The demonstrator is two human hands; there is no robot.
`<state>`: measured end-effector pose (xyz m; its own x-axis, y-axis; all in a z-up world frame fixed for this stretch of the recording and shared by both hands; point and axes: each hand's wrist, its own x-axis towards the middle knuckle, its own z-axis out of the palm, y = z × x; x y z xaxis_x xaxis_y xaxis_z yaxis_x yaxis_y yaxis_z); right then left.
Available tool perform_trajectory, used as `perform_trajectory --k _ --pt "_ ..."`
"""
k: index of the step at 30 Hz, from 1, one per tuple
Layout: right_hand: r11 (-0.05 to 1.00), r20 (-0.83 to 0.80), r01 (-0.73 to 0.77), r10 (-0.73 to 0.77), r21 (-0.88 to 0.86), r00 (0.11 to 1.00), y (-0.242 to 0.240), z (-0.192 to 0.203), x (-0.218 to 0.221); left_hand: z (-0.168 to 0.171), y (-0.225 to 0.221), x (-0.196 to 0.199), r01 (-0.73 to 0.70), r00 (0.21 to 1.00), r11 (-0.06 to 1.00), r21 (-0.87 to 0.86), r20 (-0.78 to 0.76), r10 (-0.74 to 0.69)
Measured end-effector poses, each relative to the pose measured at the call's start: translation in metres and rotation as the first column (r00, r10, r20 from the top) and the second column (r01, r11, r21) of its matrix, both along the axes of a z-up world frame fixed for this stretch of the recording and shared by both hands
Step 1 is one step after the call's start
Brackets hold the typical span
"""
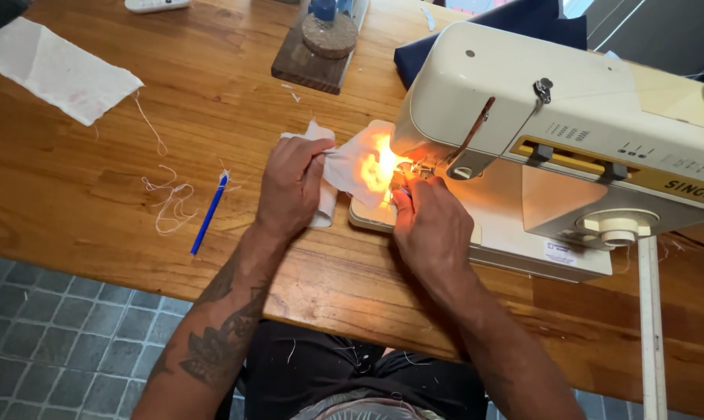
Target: Sewing a piece of white fabric using a sewing machine and trimming threads with snips
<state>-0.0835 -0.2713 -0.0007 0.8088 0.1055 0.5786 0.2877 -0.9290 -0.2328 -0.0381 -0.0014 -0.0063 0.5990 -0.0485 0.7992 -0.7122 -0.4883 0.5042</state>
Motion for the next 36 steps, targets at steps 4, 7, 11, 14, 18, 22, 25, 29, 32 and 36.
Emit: perform_trajectory --k 4,7,11,14,18,22,25,29,32,36 --pt "0.999 0.076 -0.025 0.023 0.025 0.997 -0.004 0.005 -0.012 -0.009 0.005 0.004 0.06 0.998 0.998 0.035 -0.019 -0.06" --pt "0.996 0.086 -0.057 0.052 0.063 0.995 -0.011 0.007 -0.019 -0.01 0.009 0.003 0.089 0.996 0.983 0.159 0.005 -0.091" --pt "0.983 0.12 -0.134 0.119 0.123 0.986 -0.012 0.009 -0.02 -0.016 0.016 0.013 0.125 0.992 0.988 0.088 0.0 -0.125" --pt "0.98 0.137 -0.157 0.14 0.125 0.981 -0.012 0.008 -0.018 -0.015 0.016 0.02 0.079 0.997 0.993 0.085 0.0 -0.079" --pt "0.977 0.128 -0.17 0.154 0.13 0.98 -0.013 0.011 -0.019 0.009 0.005 0.014 -0.045 0.999 0.983 0.178 0.036 0.04" --pt "0.977 0.146 -0.172 0.153 0.123 0.977 -0.011 0.01 -0.017 -0.009 0.015 0.032 -0.124 0.991 0.938 0.323 0.085 0.102" --pt "0.98 0.139 -0.177 0.163 0.095 0.977 -0.009 0.012 -0.021 -0.013 0.015 0.029 -0.225 0.97 0.905 0.361 0.171 0.173" --pt "0.974 0.147 -0.216 0.203 0.073 0.968 -0.003 0.019 -0.024 -0.008 0.016 0.024 -0.206 0.976 0.909 0.363 0.139 0.166" --pt "0.972 0.136 -0.219 0.207 0.08 0.969 -0.001 0.018 -0.025 -0.014 0.02 0.023 -0.192 0.981 0.888 0.418 0.099 0.166" --pt "0.981 0.156 -0.195 0.193 0.001 0.969 -0.002 0.016 -0.023 0.006 0.02 0.01 -0.005 0.996 0.883 0.469 -0.075 0.045"
